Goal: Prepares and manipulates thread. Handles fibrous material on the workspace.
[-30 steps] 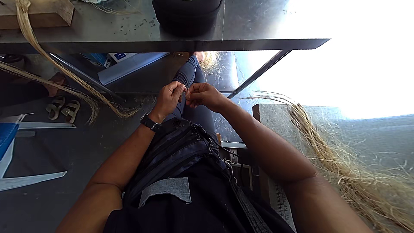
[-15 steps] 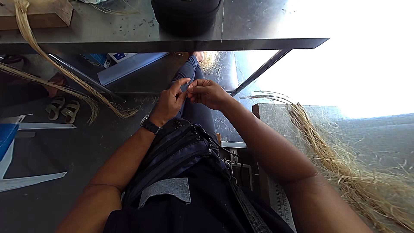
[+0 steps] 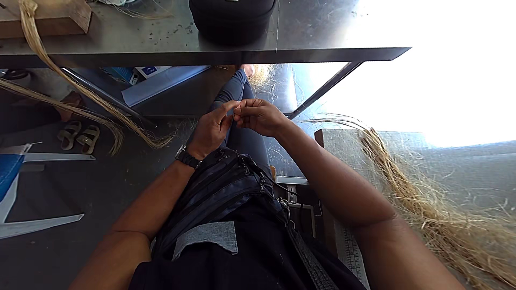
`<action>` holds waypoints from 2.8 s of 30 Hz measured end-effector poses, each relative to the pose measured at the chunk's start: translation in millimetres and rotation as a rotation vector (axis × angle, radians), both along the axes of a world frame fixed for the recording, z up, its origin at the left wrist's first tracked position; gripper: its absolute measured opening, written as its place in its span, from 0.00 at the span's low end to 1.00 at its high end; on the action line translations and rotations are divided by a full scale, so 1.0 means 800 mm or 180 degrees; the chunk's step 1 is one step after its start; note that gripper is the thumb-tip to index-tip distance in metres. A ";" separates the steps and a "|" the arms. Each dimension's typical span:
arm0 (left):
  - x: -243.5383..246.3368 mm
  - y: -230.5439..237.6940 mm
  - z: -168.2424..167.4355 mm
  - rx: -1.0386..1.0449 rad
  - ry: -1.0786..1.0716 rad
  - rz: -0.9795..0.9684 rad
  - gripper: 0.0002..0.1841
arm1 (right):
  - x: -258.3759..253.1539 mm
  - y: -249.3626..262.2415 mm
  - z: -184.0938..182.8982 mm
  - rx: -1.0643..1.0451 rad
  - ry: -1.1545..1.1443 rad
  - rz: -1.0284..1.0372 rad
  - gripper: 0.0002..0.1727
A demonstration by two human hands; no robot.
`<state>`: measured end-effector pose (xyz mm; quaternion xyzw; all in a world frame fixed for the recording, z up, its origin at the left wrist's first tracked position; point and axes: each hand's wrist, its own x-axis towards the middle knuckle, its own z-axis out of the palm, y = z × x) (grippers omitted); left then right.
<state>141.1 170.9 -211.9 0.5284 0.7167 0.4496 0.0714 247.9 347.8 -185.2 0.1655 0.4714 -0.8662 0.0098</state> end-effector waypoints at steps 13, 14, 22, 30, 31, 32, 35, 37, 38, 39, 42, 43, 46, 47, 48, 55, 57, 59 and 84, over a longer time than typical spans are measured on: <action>-0.001 -0.001 -0.003 -0.0132 0.0050 0.0193 0.23 | 0.000 -0.005 0.002 -0.0083 0.0003 -0.0239 0.06; -0.002 -0.001 -0.004 -0.0094 -0.0103 0.0191 0.23 | 0.000 -0.004 0.003 -0.0086 0.0037 -0.0276 0.07; -0.009 -0.015 -0.013 0.0010 -0.0538 -0.0226 0.12 | 0.002 0.020 0.010 -0.0240 0.0147 -0.0699 0.09; -0.036 -0.010 -0.031 -0.0387 -0.0683 -0.0645 0.14 | 0.001 0.028 0.005 -0.0226 0.0253 -0.0654 0.11; -0.038 -0.013 -0.032 -0.0555 -0.0681 -0.0740 0.14 | 0.001 0.027 0.005 -0.0230 0.0266 -0.0646 0.10; -0.038 -0.016 -0.033 -0.0707 -0.0653 -0.0834 0.14 | 0.001 0.027 0.006 -0.0240 0.0283 -0.0643 0.10; -0.040 -0.020 -0.041 -0.1228 -0.0517 -0.1056 0.14 | 0.003 0.029 0.008 -0.0234 0.0375 -0.0630 0.10; -0.043 -0.019 -0.046 -0.1495 -0.0440 -0.1189 0.14 | 0.003 0.030 0.009 -0.0210 0.0412 -0.0645 0.11; -0.044 -0.019 -0.046 -0.1592 -0.0417 -0.1231 0.15 | 0.004 0.030 0.010 -0.0196 0.0410 -0.0661 0.11; -0.046 -0.019 -0.045 -0.1681 -0.0427 -0.1246 0.15 | 0.004 0.030 0.010 -0.0189 0.0405 -0.0672 0.11; -0.052 -0.021 -0.048 -0.1884 -0.0499 -0.1314 0.15 | 0.003 0.031 0.009 -0.0194 0.0403 -0.0684 0.11; -0.054 -0.022 -0.051 -0.1887 -0.0513 -0.1332 0.15 | 0.003 0.031 0.009 -0.0192 0.0395 -0.0691 0.10; -0.059 -0.027 -0.056 -0.1837 -0.0514 -0.1335 0.15 | 0.003 0.031 0.010 -0.0192 0.0370 -0.0727 0.10; -0.061 -0.029 -0.056 -0.1840 -0.0512 -0.1344 0.15 | 0.003 0.032 0.010 -0.0194 0.0361 -0.0751 0.10; -0.063 -0.031 -0.055 -0.1865 -0.0537 -0.1350 0.15 | 0.003 0.032 0.010 -0.0194 0.0355 -0.0782 0.10; -0.076 -0.041 -0.051 -0.2150 -0.0715 -0.1314 0.16 | 0.001 0.036 0.008 -0.0174 0.0228 -0.1028 0.09; -0.079 -0.040 -0.041 -0.2171 -0.0845 -0.1236 0.15 | 0.000 0.035 0.007 -0.0100 0.0180 -0.1030 0.09; -0.078 -0.032 -0.027 -0.1941 -0.0984 -0.1010 0.23 | 0.000 0.032 0.007 -0.0039 0.0086 -0.1001 0.08; -0.021 0.031 0.022 -0.0096 -0.1127 -0.0259 0.08 | 0.001 0.013 0.004 0.0343 0.0273 -0.0366 0.08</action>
